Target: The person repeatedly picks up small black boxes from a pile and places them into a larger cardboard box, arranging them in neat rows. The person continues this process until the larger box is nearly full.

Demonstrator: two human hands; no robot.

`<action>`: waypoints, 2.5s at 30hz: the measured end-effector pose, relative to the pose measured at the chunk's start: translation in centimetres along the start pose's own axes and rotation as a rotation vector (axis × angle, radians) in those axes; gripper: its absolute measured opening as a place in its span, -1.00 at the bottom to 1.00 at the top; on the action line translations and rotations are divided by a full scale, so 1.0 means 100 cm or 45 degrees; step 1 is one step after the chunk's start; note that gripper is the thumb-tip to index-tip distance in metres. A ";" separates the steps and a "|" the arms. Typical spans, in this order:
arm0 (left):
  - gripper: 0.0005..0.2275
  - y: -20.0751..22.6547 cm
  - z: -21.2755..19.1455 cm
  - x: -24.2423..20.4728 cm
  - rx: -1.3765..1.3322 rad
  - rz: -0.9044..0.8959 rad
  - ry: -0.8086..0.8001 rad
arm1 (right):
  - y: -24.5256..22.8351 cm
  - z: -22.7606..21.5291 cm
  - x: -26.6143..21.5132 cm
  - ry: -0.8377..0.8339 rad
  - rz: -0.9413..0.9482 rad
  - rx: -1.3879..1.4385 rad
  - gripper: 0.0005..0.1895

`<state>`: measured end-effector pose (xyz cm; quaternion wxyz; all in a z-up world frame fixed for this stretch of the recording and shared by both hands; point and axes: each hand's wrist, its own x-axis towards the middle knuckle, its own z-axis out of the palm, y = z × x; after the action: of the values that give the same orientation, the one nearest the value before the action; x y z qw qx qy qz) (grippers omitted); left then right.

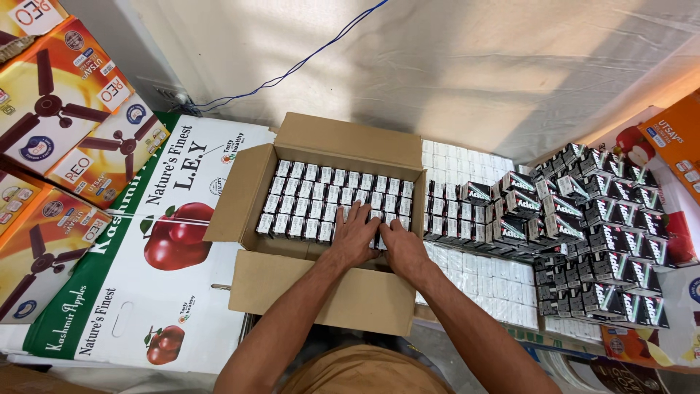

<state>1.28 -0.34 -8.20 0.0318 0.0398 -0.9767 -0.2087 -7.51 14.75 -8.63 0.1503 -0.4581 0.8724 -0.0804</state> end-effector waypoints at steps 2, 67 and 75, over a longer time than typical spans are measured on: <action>-0.43 0.002 -0.006 0.000 -0.021 -0.005 0.001 | 0.002 -0.002 -0.003 0.020 -0.026 0.012 -0.37; -0.57 0.073 -0.059 0.064 -1.839 -0.643 -0.069 | 0.013 -0.172 -0.041 0.116 0.137 0.379 -0.32; -0.44 0.052 -0.062 0.030 -1.795 -0.796 -0.209 | 0.010 -0.113 -0.025 -0.086 0.028 0.103 -0.40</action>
<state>-1.55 1.63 -0.33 -0.0832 0.2684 -0.5556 -0.7825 -10.77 17.39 2.25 0.1992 -0.4444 0.8678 -0.0985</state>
